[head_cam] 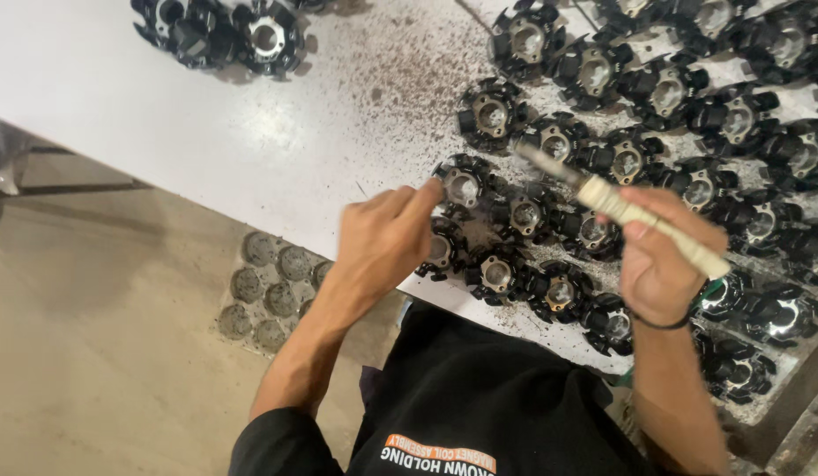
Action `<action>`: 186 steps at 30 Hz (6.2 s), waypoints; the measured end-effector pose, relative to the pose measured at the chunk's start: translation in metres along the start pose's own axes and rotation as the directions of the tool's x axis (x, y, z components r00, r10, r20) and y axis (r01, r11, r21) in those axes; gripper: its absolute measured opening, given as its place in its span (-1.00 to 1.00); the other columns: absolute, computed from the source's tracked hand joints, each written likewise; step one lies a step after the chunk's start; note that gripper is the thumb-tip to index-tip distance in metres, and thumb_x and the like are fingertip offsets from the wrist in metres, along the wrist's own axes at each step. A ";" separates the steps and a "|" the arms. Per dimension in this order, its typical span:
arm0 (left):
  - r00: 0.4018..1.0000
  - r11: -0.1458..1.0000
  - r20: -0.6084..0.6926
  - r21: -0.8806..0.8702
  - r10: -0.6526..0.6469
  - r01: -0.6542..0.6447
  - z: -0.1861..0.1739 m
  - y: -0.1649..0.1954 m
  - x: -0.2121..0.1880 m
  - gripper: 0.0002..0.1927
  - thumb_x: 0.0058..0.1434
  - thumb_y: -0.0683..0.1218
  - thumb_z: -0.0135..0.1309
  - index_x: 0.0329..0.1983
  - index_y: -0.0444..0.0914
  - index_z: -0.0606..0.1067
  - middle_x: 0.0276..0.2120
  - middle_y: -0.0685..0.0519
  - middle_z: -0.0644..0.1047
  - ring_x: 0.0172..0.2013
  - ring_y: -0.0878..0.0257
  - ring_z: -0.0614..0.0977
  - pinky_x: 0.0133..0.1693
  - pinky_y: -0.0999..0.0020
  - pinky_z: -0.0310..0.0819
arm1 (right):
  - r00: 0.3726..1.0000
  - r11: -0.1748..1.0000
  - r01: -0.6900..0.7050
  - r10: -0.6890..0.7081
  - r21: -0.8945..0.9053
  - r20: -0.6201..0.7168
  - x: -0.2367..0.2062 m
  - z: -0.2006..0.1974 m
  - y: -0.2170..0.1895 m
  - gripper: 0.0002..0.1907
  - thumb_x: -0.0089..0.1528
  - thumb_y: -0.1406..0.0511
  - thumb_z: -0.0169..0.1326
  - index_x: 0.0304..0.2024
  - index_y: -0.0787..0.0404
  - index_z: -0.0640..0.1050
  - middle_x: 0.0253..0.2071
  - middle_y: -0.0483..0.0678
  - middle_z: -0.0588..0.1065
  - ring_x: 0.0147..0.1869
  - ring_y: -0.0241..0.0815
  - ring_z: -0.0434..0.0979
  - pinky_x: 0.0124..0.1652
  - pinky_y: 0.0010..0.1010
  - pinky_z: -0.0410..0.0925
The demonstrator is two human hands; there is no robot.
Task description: The person solders wire leads onto black plastic fan/rotor housings arranged in rows on a workbench, holding each housing steady with one hand while applying a soldering iron with the other, then moving to the next housing. Near the end they handle a red test probe lead over the finished housings.
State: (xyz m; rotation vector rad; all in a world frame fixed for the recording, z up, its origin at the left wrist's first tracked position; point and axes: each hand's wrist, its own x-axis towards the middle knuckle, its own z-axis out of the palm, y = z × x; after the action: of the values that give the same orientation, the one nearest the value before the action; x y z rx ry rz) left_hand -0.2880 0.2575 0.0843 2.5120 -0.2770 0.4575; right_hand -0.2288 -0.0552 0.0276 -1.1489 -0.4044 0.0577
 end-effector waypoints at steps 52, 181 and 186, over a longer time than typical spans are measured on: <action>0.979 0.978 0.004 -0.044 -0.203 0.203 0.089 -0.041 0.059 -0.90 0.16 -0.24 0.18 -0.27 -0.29 0.66 -0.34 0.01 0.57 -0.50 0.04 0.63 -0.45 0.16 0.51 | 0.968 0.970 -0.241 0.237 -0.042 -0.082 0.031 0.001 0.041 -0.72 0.28 0.54 0.06 0.05 0.53 0.57 -0.01 0.21 0.58 0.01 0.00 0.64 0.10 -0.28 0.52; 0.998 0.996 0.038 -0.082 -0.042 0.045 0.154 -0.098 0.252 -0.88 0.08 -0.23 0.19 -0.33 -0.26 0.69 -0.40 -0.22 0.61 -0.34 -0.14 0.66 -0.23 0.04 0.55 | 0.957 0.967 -0.238 0.217 -0.095 -0.192 0.191 -0.059 0.065 -0.72 0.28 0.42 0.11 0.00 0.48 0.60 -0.10 0.20 0.62 -0.08 -0.08 0.69 -0.09 -0.37 0.54; 0.991 0.976 0.042 -0.172 -0.126 0.131 0.153 -0.091 0.246 -0.82 0.08 -0.25 0.14 -0.30 -0.22 0.70 -0.41 -0.18 0.59 -0.42 -0.09 0.65 -0.30 0.07 0.54 | 0.960 0.975 -0.212 0.195 -0.067 -0.202 0.189 -0.059 0.064 -0.74 0.27 0.44 0.11 -0.02 0.47 0.61 -0.13 0.19 0.63 -0.10 -0.08 0.69 -0.09 -0.36 0.54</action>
State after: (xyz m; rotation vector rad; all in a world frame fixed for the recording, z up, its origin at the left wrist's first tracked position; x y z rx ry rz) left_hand 0.0050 0.2214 0.0134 2.3496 -0.1580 0.3280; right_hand -0.0231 -0.0330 0.0034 -1.2686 -0.1147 0.1071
